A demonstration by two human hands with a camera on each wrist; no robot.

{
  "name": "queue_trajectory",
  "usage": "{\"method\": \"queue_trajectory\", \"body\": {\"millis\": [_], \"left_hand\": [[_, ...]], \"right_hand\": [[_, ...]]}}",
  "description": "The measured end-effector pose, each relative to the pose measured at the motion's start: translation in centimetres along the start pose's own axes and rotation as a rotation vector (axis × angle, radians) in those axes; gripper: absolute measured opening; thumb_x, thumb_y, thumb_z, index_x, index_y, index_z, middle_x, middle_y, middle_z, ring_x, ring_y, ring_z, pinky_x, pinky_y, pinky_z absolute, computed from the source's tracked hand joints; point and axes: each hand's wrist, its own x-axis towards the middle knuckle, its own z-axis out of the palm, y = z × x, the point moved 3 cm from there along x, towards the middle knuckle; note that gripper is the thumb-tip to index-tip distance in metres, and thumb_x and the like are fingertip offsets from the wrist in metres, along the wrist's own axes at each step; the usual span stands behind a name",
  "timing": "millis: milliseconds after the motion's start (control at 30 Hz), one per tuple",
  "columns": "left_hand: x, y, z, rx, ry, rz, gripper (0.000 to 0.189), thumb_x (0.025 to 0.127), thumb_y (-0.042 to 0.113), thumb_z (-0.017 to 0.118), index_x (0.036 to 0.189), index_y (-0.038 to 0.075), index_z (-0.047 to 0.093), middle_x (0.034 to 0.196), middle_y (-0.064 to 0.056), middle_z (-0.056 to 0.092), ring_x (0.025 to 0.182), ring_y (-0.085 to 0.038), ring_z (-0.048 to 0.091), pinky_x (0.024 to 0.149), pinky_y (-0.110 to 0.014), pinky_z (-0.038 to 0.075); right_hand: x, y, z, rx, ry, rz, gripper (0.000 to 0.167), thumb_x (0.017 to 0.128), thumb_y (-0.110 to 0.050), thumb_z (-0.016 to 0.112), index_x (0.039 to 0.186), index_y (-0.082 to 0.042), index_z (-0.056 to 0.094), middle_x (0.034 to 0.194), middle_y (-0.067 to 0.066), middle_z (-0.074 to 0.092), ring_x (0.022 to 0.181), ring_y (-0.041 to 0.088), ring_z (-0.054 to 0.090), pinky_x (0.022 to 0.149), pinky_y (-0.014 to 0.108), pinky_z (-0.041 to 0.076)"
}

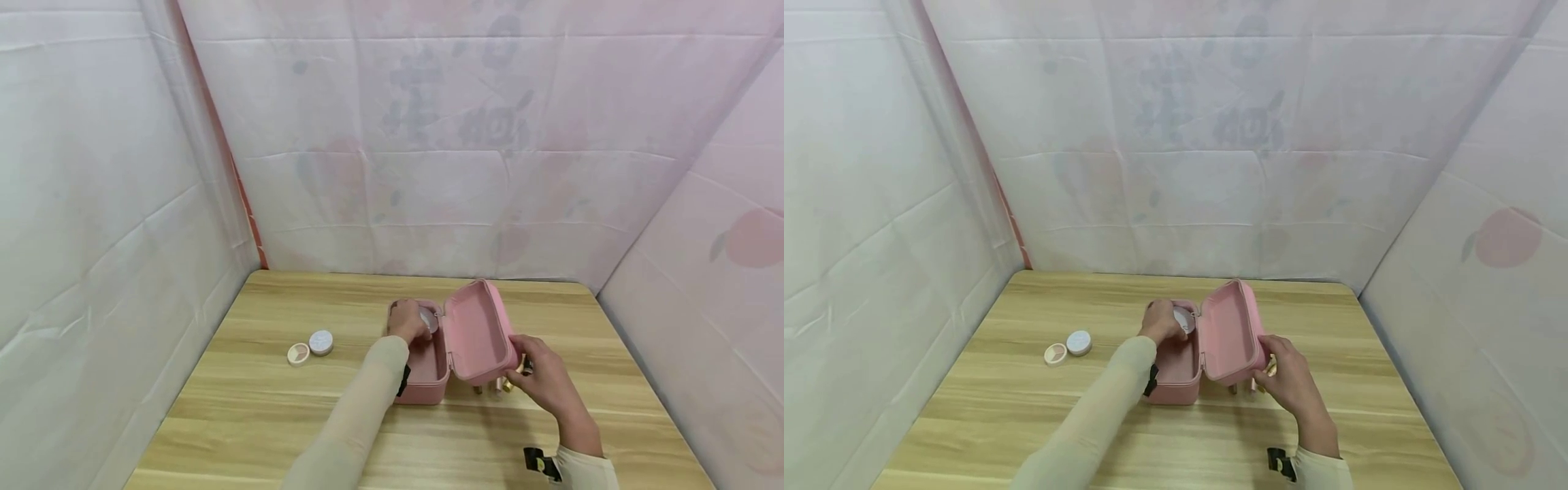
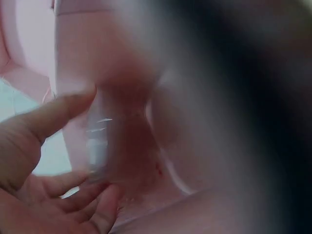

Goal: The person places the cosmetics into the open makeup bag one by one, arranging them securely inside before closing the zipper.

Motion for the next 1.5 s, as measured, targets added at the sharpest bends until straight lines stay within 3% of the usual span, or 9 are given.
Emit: {"method": "queue_trajectory", "body": {"millis": [167,433,533,700,800,900,1200,1367,1500], "left_hand": [[0.1,-0.2,-0.2,0.004,-0.088,0.080,0.061,0.060,0.020,0.085,0.113,0.002,0.062,0.115,-0.019,0.055,0.094,-0.029,0.054,0.075,-0.038,0.046],[-0.1,0.0,-0.8,-0.014,-0.092,0.111,0.048,0.065,0.020,0.083,0.106,0.004,0.064,0.102,-0.011,0.062,0.085,-0.022,0.056,0.075,-0.035,0.046],[-0.2,0.1,-1.0,-0.011,-0.099,0.176,0.039,0.067,0.020,0.081,0.100,0.005,0.066,0.096,-0.008,0.063,0.081,-0.019,0.055,0.073,-0.033,0.046],[-1.0,0.3,-1.4,0.208,-0.071,0.338,0.019,0.076,0.026,0.072,0.091,0.013,0.070,0.093,-0.002,0.064,0.083,-0.018,0.056,0.080,-0.037,0.045],[-1.6,0.3,-1.8,0.367,-0.044,0.381,0.022,0.081,0.032,0.066,0.099,0.020,0.070,0.102,-0.002,0.064,0.093,-0.022,0.058,0.080,-0.044,0.045],[-2.0,0.2,-2.1,0.442,-0.038,0.402,0.030,0.080,0.033,0.067,0.109,0.025,0.068,0.108,-0.003,0.062,0.099,-0.025,0.057,0.076,-0.045,0.046],[-3.1,-1.1,-1.9,0.350,0.040,0.474,0.054,0.074,0.034,0.075,0.125,0.035,0.057,0.113,-0.002,0.061,0.102,-0.028,0.054,0.069,-0.048,0.048],[-3.9,-1.8,-1.9,0.341,0.053,0.481,0.062,0.074,0.039,0.076,0.131,0.030,0.053,0.118,-0.006,0.057,0.110,-0.028,0.049,0.075,-0.050,0.045],[-4.4,-2.3,-2.1,0.349,0.070,0.458,0.054,0.075,0.039,0.075,0.124,0.025,0.059,0.115,-0.006,0.057,0.108,-0.027,0.050,0.078,-0.048,0.044]], "right_hand": [[0.1,0.1,-0.1,-0.004,-0.009,0.004,0.057,0.062,0.005,0.081,0.114,0.004,0.059,0.100,0.014,0.058,0.069,0.015,0.047,0.055,0.029,0.042],[0.2,0.0,-0.3,-0.015,-0.002,-0.007,0.058,0.061,0.005,0.081,0.114,0.005,0.058,0.099,0.015,0.058,0.070,0.016,0.047,0.055,0.030,0.043],[0.1,-0.1,-0.3,-0.025,0.014,-0.023,0.058,0.060,0.005,0.082,0.113,0.006,0.058,0.100,0.016,0.058,0.071,0.017,0.048,0.056,0.032,0.043],[-0.1,-0.4,-0.1,-0.015,0.028,-0.051,0.058,0.059,0.005,0.081,0.112,0.007,0.057,0.100,0.018,0.058,0.071,0.017,0.049,0.055,0.031,0.044],[-0.1,-0.4,0.0,-0.009,0.029,-0.056,0.058,0.060,0.005,0.081,0.113,0.008,0.056,0.100,0.019,0.057,0.070,0.016,0.049,0.055,0.029,0.045],[-0.1,-0.4,0.1,-0.014,0.037,-0.061,0.059,0.060,0.005,0.081,0.113,0.008,0.056,0.101,0.020,0.057,0.071,0.017,0.049,0.055,0.030,0.044],[-0.3,-0.6,0.6,0.021,0.079,-0.075,0.058,0.059,0.008,0.078,0.113,0.008,0.056,0.101,0.019,0.057,0.069,0.016,0.048,0.053,0.027,0.043],[-0.5,-0.6,1.0,0.036,0.111,-0.074,0.059,0.059,0.007,0.074,0.115,0.009,0.054,0.106,0.023,0.056,0.072,0.019,0.049,0.052,0.027,0.043],[-0.6,-0.5,1.1,0.029,0.116,-0.070,0.060,0.060,0.005,0.074,0.116,0.010,0.053,0.109,0.025,0.055,0.073,0.019,0.050,0.053,0.028,0.043]]}}
